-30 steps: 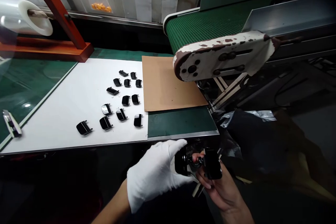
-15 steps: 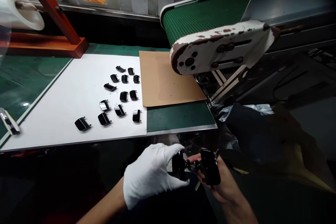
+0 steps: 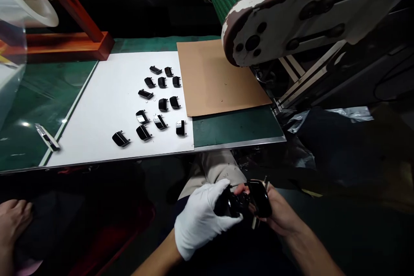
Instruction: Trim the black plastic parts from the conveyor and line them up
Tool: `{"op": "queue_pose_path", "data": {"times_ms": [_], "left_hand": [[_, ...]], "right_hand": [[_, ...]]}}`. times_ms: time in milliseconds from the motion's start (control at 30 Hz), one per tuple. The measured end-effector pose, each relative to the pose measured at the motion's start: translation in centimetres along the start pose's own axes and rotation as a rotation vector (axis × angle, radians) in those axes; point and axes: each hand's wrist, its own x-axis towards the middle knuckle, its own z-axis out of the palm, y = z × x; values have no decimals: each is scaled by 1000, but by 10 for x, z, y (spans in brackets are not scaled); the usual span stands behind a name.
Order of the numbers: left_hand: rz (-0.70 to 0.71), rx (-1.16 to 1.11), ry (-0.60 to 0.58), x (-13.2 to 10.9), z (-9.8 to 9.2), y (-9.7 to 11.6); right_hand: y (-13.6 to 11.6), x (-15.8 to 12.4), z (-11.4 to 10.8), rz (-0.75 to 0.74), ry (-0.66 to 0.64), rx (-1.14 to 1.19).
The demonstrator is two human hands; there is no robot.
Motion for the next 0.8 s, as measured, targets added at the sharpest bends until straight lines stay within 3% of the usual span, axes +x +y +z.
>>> {"op": "queue_pose_path", "data": {"times_ms": [233,433,700,800], "left_hand": [[25,2,-289,15,-22,3],[0,-111,-61,-5,-4,9],[-383,-402,-78,-45,41,-2],[-424,-468,-83,-51,52,-7]], "right_hand": [[-7,-10,-10,-101,31,-268],[10,-3,-12,1,-2,-114],[32,5,-24,161,-11,0],[40,8,-27,192,-9,61]]}}
